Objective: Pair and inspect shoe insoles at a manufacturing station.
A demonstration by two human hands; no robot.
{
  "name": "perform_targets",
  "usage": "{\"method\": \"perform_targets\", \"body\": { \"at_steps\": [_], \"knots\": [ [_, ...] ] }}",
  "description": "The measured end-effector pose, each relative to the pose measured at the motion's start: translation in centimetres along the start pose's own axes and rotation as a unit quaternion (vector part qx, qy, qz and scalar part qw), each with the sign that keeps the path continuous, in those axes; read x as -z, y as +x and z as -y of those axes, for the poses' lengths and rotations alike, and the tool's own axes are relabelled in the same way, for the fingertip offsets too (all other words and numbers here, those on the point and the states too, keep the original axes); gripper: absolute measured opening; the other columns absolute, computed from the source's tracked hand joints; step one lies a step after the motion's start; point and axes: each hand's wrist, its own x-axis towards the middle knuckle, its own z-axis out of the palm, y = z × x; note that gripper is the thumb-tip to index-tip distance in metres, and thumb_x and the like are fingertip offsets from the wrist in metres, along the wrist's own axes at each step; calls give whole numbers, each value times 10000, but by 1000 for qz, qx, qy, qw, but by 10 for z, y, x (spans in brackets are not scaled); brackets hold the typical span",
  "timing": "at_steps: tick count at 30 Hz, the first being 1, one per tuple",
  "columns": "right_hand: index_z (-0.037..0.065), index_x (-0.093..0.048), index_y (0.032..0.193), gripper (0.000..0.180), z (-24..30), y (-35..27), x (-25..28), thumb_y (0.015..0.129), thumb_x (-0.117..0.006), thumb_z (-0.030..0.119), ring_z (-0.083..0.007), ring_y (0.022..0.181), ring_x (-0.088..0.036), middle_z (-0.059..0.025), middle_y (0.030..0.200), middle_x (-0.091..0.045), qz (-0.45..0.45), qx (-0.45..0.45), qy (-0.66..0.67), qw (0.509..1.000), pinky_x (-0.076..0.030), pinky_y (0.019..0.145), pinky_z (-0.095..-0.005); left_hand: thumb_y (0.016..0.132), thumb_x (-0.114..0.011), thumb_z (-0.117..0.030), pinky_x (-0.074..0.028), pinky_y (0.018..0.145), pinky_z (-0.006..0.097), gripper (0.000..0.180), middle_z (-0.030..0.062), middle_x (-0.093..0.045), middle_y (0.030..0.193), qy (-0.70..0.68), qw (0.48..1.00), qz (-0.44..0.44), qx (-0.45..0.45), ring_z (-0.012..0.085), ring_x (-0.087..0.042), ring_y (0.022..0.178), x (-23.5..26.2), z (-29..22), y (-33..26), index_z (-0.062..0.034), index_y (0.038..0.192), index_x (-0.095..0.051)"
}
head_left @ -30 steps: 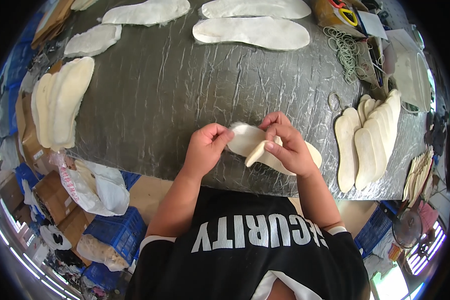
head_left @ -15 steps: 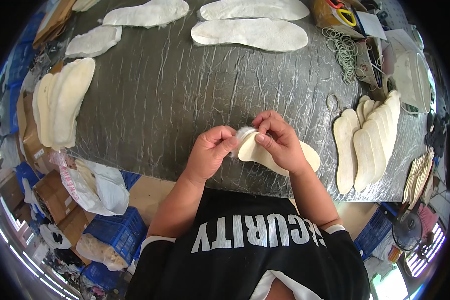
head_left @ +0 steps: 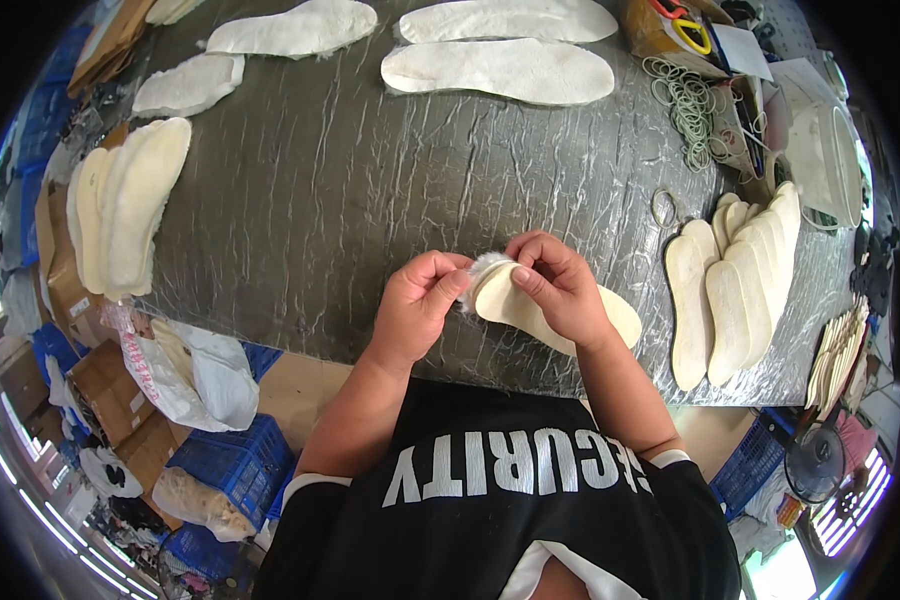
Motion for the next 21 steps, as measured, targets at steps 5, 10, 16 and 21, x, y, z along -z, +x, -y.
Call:
{"method": "perform_targets", "body": {
  "at_steps": [5, 10, 16, 21],
  "knots": [
    [33, -520, 841, 95, -3, 0, -2, 896, -594, 55, -114, 886, -509, -49, 980, -547, -14, -3, 19, 1000, -432, 810, -251, 932, -584, -141, -433, 706, 227, 141, 53, -635, 959, 40, 999, 3, -4, 79, -533, 795, -4, -4, -2, -3, 905, -591],
    [34, -517, 858, 105, -1, -1, -6, 890, -611, 69, -111, 882, -514, -37, 951, -551, -41, -12, 13, 999, -436, 814, -256, 929, -589, -131, -445, 754, 230, 138, 43, -635, 954, 95, 995, 4, -17, 79, -541, 823, -8, -9, -3, 6, 909, -591],
    [10, -545, 892, 178, 1, -4, -9, 873, -651, 152, -141, 817, -543, -72, 886, -585, -59, -30, -66, 996, -453, 761, -292, 926, -599, -134, -448, 685, 213, 140, 16, -632, 849, 143, 987, -22, -69, 58, -536, 753, -13, -15, -4, 2, 895, -609],
    [12, -566, 867, 261, 0, -8, -4, 808, -706, 223, -259, 758, -578, -108, 810, -593, -28, 44, -220, 974, -458, 723, -354, 924, -607, -158, -470, 751, 251, 195, 48, -604, 995, -27, 999, -25, -38, 108, -567, 837, -8, -7, -8, 16, 1009, -582]
  ]
}}
